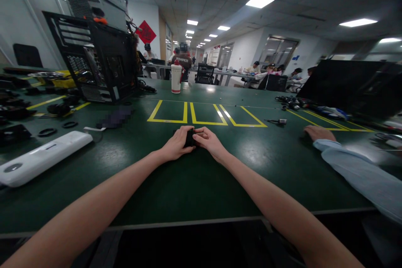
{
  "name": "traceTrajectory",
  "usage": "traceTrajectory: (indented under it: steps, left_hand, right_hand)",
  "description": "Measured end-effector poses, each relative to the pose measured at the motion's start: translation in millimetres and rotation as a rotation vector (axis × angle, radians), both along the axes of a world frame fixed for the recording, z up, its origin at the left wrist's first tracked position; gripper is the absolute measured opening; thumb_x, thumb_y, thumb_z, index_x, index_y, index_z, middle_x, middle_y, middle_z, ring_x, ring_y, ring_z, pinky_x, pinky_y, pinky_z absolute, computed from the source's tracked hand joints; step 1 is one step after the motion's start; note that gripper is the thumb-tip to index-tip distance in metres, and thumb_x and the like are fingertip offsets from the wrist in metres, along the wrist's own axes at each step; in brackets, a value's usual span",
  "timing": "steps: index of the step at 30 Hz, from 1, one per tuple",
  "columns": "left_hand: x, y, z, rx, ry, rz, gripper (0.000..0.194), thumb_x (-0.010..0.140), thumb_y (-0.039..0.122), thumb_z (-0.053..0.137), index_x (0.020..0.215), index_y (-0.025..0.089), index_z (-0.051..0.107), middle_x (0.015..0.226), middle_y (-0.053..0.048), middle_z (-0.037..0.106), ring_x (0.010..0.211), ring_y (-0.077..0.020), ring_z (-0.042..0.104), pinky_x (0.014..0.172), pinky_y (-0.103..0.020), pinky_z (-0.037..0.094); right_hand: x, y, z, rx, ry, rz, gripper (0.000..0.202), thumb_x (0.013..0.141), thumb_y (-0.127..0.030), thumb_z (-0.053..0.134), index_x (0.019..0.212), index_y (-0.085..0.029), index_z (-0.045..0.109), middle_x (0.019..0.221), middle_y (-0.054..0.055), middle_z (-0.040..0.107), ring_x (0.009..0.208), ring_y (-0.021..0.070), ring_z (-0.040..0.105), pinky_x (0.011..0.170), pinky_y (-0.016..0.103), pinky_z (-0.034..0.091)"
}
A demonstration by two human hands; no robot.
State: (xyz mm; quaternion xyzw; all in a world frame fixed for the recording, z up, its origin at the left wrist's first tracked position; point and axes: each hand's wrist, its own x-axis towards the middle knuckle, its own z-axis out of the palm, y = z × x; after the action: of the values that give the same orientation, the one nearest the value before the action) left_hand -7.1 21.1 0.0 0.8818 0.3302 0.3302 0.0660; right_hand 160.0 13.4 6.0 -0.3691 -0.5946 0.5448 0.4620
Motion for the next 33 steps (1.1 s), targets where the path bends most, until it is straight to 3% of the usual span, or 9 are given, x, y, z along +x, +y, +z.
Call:
traceTrajectory:
  steps: [4,9,16,22,26,33]
  left_hand:
    - [0.1,1.4,-2.1,0.008,-0.009,0.001,0.059,0.071,0.03,0.057,0.121,0.018,0.027,0.116,-0.011,0.04,0.107,-0.0258,0.042,0.091,-0.044,0.037]
    - [0.0,2.4,-3.4,0.009,0.008,0.011,0.059,0.071,0.03,0.057,0.12,0.016,0.027,0.116,-0.011,0.039,0.106,-0.0252,0.043,0.09,-0.042,0.038]
    - [0.3,1.4,-2.0,0.014,0.011,0.007,0.06,0.071,0.031,0.057,0.121,0.017,0.026,0.116,-0.011,0.039,0.106,-0.0248,0.043,0.09,-0.042,0.038]
    - [0.8,1.4,-2.0,-0.001,0.012,0.006,0.06,0.072,0.031,0.056,0.121,0.017,0.025,0.117,-0.011,0.039,0.107,-0.0249,0.042,0.091,-0.042,0.037]
    - [0.3,2.0,-2.4,-0.009,0.011,0.009,0.059,0.072,0.031,0.056,0.12,0.018,0.026,0.116,-0.011,0.039,0.105,-0.0249,0.043,0.088,-0.043,0.039]
    - [1.1,1.1,-0.9,0.005,-0.004,0.001,0.06,0.071,0.03,0.057,0.12,0.018,0.027,0.115,-0.011,0.04,0.105,-0.025,0.043,0.09,-0.043,0.038]
  right_hand:
    - [0.3,-0.2,-0.4,-0.012,-0.041,-0.014,0.032,0.067,-0.034,0.062,0.094,-0.019,0.055,0.091,0.004,0.059,0.088,0.0155,0.055,0.083,0.035,0.042]
    - [4.0,-4.5,2.3,0.059,-0.048,0.044,0.038,0.06,-0.026,0.069,0.093,-0.021,0.051,0.084,0.0,0.059,0.084,0.0151,0.055,0.079,0.033,0.043]
    - [1.2,-2.6,-0.6,0.023,-0.008,0.0,0.029,0.066,-0.037,0.062,0.089,-0.022,0.052,0.083,0.001,0.059,0.082,0.0153,0.056,0.078,0.035,0.044]
    - [2.4,0.7,-1.9,-0.011,-0.06,0.003,0.032,0.067,-0.034,0.062,0.095,-0.02,0.055,0.095,0.004,0.058,0.09,0.0163,0.054,0.084,0.037,0.041]
    - [6.0,-2.9,2.8,0.029,-0.048,0.052,0.038,0.06,-0.026,0.069,0.093,-0.021,0.052,0.087,0.001,0.058,0.088,0.0155,0.054,0.082,0.035,0.041]
    - [2.2,-1.6,-0.8,0.01,0.002,0.001,0.029,0.066,-0.034,0.064,0.09,-0.022,0.053,0.085,0.001,0.057,0.084,0.0149,0.055,0.079,0.035,0.044]
